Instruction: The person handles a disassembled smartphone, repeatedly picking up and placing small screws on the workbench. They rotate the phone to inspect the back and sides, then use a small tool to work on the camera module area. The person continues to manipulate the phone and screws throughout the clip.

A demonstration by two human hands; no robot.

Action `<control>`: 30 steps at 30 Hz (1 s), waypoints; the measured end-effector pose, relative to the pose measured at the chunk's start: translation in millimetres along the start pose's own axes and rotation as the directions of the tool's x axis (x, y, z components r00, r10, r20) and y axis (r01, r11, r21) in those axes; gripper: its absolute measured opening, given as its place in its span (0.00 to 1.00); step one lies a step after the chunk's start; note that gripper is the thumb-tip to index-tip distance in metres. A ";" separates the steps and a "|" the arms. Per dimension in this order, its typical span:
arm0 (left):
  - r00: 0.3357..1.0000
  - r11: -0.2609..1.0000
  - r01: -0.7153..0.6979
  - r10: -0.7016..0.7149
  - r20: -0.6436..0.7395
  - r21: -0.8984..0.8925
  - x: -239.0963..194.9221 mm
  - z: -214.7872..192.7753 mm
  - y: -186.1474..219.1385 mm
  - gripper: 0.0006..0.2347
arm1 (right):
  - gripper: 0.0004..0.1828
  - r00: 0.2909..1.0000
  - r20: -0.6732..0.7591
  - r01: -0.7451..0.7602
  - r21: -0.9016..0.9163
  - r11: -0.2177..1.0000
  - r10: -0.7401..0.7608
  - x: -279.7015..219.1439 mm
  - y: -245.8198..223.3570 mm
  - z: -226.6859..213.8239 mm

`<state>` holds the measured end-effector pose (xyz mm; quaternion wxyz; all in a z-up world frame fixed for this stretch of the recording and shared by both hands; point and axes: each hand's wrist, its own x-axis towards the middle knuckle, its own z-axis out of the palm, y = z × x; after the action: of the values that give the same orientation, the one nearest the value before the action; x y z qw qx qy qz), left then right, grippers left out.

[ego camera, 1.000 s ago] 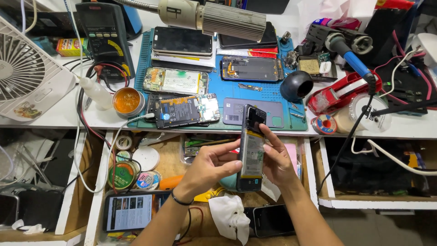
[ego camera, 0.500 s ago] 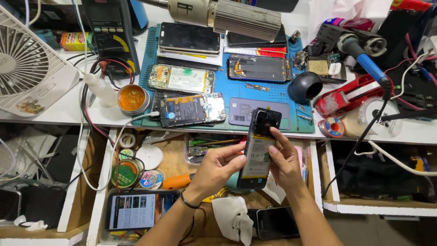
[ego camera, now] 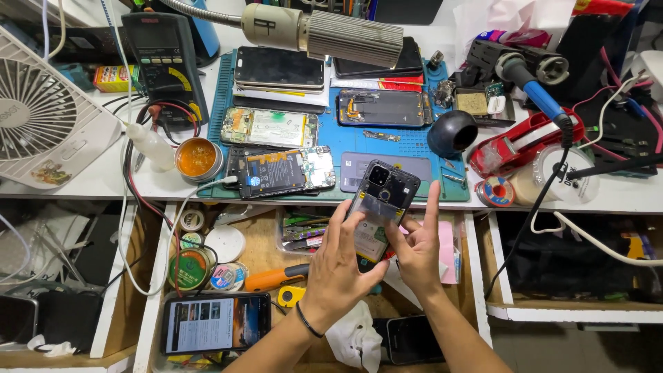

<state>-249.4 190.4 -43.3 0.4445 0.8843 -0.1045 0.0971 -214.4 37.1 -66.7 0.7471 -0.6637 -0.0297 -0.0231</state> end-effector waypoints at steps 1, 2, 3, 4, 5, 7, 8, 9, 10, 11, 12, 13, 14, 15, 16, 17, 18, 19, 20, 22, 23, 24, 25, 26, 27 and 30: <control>1.000 1.000 -0.001 0.001 0.001 0.002 -0.5 1.3 -0.8 0.34 | 0.55 1.000 -0.001 0.000 0.002 1.000 0.000 -0.1 -0.6 0.6; 1.000 0.999 -0.019 0.019 0.002 0.032 -0.4 2.8 -1.7 0.38 | 0.55 1.000 -0.016 -0.013 -0.011 1.000 0.013 0.2 -1.2 1.0; 0.999 0.997 -0.038 0.038 0.003 0.062 -0.3 4.2 -2.6 0.43 | 0.55 0.999 -0.031 -0.027 -0.024 0.999 0.027 0.5 -1.8 1.4; 0.999 0.997 -0.040 0.040 0.006 0.063 -0.1 4.9 -5.2 0.43 | 0.55 0.999 -0.033 -0.027 -0.022 0.999 0.026 0.9 0.7 -0.1; 0.994 0.992 -0.103 0.106 -0.038 0.072 0.1 5.7 -8.0 0.49 | 0.54 0.999 -0.030 -0.046 -0.027 0.999 0.045 1.3 3.4 -1.5; 0.982 0.982 -0.168 0.174 -0.077 0.082 1.6 3.1 -9.5 0.55 | 0.53 0.997 -0.031 -0.065 -0.031 0.997 0.064 1.5 8.5 -3.1; 0.990 0.982 -0.127 0.134 -0.040 0.142 2.7 0.0 -8.1 0.50 | 0.49 0.996 0.002 -0.090 0.011 0.996 0.090 1.0 10.8 -3.5; 0.996 0.975 -0.088 0.091 -0.006 0.204 3.7 -3.3 -6.8 0.45 | 0.45 0.993 0.036 -0.117 0.053 0.992 0.115 0.6 13.1 -3.7; 0.996 0.975 -0.089 0.092 -0.005 0.205 5.3 -5.2 -6.6 0.45 | 0.45 0.993 0.034 -0.116 0.054 0.992 0.114 0.1 11.4 -1.5; 0.996 0.967 -0.093 0.090 0.025 0.236 6.7 -7.4 -6.5 0.40 | 0.43 0.992 0.050 -0.120 0.103 0.987 0.115 -0.5 9.6 0.9; 0.995 0.959 -0.097 0.087 0.052 0.267 8.4 -9.6 -6.1 0.36 | 0.41 0.991 0.069 -0.124 0.152 0.981 0.115 -0.5 7.5 3.3; 0.995 0.959 -0.098 0.087 0.051 0.268 8.0 -9.0 -6.2 0.36 | 0.41 0.991 0.070 -0.123 0.153 0.981 0.114 -1.0 8.4 2.6; 0.993 0.945 -0.119 0.111 0.043 0.304 7.7 -8.4 -6.5 0.38 | 0.40 0.992 0.064 -0.123 0.183 0.975 0.113 -1.3 9.5 2.0; 0.990 0.930 -0.139 0.135 0.036 0.341 7.5 -7.8 -6.9 0.40 | 0.39 0.992 0.058 -0.122 0.212 0.970 0.112 -1.4 10.7 1.4; 0.990 0.930 -0.140 0.135 0.036 0.341 6.5 -6.2 -6.8 0.40 | 0.39 0.992 0.058 -0.122 0.213 0.970 0.112 -1.4 11.0 1.2; 0.988 0.913 -0.151 0.151 0.031 0.380 5.6 -4.4 -6.7 0.40 | 0.38 0.992 0.046 -0.124 0.234 0.964 0.116 -1.2 11.4 0.7; 0.986 0.894 -0.162 0.166 0.027 0.418 4.5 -2.4 -6.7 0.41 | 0.37 0.992 0.032 -0.125 0.255 0.959 0.121 -1.4 11.9 0.1; 0.986 0.894 -0.163 0.167 0.029 0.417 4.5 -1.7 -6.3 0.41 | 0.37 0.992 0.030 -0.125 0.255 0.959 0.121 -1.1 12.6 -0.6; 0.983 0.883 -0.172 0.182 0.019 0.437 4.2 -1.2 -6.0 0.40 | 0.37 0.990 0.025 -0.137 0.260 0.956 0.135 -0.9 13.4 -1.1; 0.980 0.871 -0.181 0.198 0.012 0.456 4.0 -1.5 -4.1 0.40 | 0.37 0.989 0.018 -0.149 0.265 0.953 0.150 -1.2 16.1 -1.9; 0.980 0.871 -0.180 0.197 0.011 0.457 4.2 -2.4 -2.5 0.38 | 0.37 0.986 0.033 -0.163 0.307 0.937 0.161 -1.6 17.9 -2.2; 0.980 0.871 -0.179 0.197 0.009 0.458 4.5 -3.1 -0.9 0.36 | 0.36 0.984 0.049 -0.178 0.348 0.920 0.171 -1.8 19.7 -2.6; 0.980 0.871 -0.180 0.198 0.009 0.458 4.7 -3.3 -0.6 0.36 | 0.36 0.984 0.048 -0.177 0.349 0.920 0.171 -1.6 19.4 -3.2; 0.978 0.869 -0.186 0.209 0.000 0.458 4.6 -3.9 -0.5 0.35 | 0.32 0.980 0.072 -0.199 0.395 0.897 0.186 -1.3 19.2 -3.3; 0.976 0.868 -0.191 0.220 -0.009 0.459 4.5 -4.6 -0.5 0.34 | 0.28 0.975 0.096 -0.221 0.440 0.870 0.199 -1.1 19.1 -3.2; 0.971 0.859 -0.222 0.238 0.023 0.461 3.9 -5.1 0.9 0.34 | 0.29 0.968 0.046 -0.244 0.365 0.898 0.245 0.0 9.7 3.8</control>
<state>-246.3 193.5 -38.6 0.2090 0.9437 -0.1755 0.1869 -213.7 41.9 -75.9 0.8550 -0.5104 0.0505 0.0764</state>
